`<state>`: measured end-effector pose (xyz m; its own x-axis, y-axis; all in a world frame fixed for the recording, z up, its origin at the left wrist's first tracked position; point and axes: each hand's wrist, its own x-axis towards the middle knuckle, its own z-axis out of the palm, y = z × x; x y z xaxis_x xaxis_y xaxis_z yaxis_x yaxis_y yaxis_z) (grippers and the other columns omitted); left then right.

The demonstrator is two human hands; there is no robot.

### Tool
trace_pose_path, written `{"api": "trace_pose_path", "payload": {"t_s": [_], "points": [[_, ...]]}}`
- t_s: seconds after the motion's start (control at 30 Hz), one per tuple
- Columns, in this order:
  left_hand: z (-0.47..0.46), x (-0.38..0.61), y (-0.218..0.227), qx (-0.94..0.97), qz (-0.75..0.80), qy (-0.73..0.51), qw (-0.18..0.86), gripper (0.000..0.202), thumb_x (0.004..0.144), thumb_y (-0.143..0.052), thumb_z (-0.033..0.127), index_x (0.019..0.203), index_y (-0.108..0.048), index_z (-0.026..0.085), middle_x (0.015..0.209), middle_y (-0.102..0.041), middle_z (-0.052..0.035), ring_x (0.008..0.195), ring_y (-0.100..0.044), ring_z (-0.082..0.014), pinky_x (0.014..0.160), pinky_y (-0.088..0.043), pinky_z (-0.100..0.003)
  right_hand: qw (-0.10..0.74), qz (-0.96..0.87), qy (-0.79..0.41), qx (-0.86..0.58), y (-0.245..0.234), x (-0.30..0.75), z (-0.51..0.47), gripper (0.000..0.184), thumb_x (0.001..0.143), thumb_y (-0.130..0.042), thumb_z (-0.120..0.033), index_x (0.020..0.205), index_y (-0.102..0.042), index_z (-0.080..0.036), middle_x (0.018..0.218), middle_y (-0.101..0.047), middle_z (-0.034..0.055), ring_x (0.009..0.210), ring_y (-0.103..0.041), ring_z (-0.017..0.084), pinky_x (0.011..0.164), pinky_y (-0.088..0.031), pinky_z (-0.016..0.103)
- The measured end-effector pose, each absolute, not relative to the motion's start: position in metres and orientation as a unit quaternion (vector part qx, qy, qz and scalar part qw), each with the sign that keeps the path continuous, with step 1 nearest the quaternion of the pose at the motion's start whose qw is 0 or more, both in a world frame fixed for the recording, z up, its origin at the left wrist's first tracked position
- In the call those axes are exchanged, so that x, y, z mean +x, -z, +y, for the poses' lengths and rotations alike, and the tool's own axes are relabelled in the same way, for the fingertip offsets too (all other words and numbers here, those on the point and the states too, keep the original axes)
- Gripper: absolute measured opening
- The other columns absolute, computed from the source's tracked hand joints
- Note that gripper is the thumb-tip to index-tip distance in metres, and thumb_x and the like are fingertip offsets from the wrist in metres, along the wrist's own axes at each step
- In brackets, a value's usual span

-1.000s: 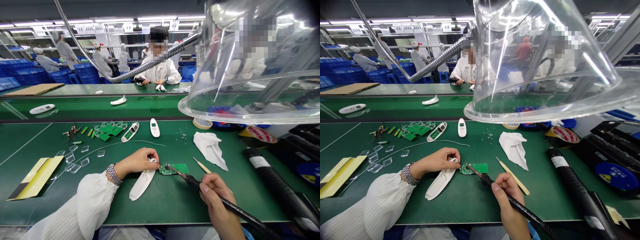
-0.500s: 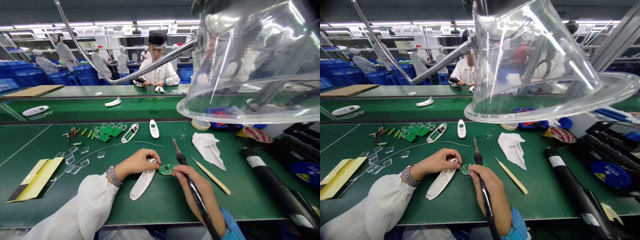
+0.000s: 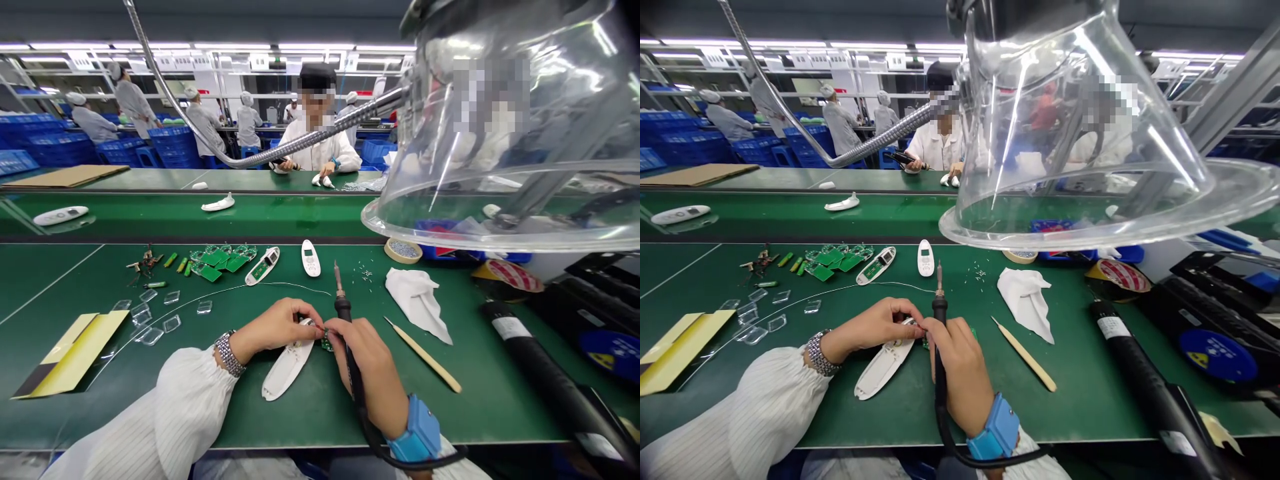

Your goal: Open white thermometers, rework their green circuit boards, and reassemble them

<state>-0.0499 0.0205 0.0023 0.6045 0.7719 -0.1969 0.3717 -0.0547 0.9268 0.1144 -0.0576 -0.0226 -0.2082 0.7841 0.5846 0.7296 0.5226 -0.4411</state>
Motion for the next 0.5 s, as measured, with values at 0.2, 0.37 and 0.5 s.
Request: {"api": "trace_pose_path", "payload": {"t_s": [0.2,0.37,0.5], "points": [[0.017,-0.047,0.000,0.694,0.400,-0.201,0.564,0.019,0.068,-0.065,0.032,0.075,-0.067,0.014,0.065,-0.059,0.0018,0.050,-0.041,-0.0068,0.046,-0.029,-0.020,0.420,-0.753,-0.022,-0.505,0.022,0.111,-0.057,0.019,0.088,-0.045,-0.009,0.104,-0.052,-0.018,0.078,-0.053,0.0036,0.073,-0.048,0.018,0.066,-0.042,0.031],[0.014,-0.046,-0.004,0.719,0.415,-0.203,0.519,0.017,0.069,-0.065,0.031,0.075,-0.068,0.015,0.070,-0.059,0.0013,0.054,-0.041,-0.0071,0.049,-0.031,-0.020,0.408,-0.756,-0.065,-0.507,0.022,0.119,-0.063,0.029,0.085,-0.053,-0.012,0.113,-0.048,-0.021,0.089,-0.057,0.0028,0.083,-0.052,0.018,0.074,-0.045,0.029],[0.013,-0.046,-0.007,0.736,0.423,-0.196,0.490,0.015,0.070,-0.064,0.030,0.075,-0.069,0.017,0.073,-0.060,0.0012,0.057,-0.043,-0.0084,0.052,-0.032,-0.021,0.361,-0.774,-0.078,-0.514,0.023,0.128,-0.069,0.033,0.083,-0.056,-0.012,0.113,-0.047,-0.023,0.093,-0.056,0.0040,0.088,-0.051,0.021,0.075,-0.045,0.033]]}}
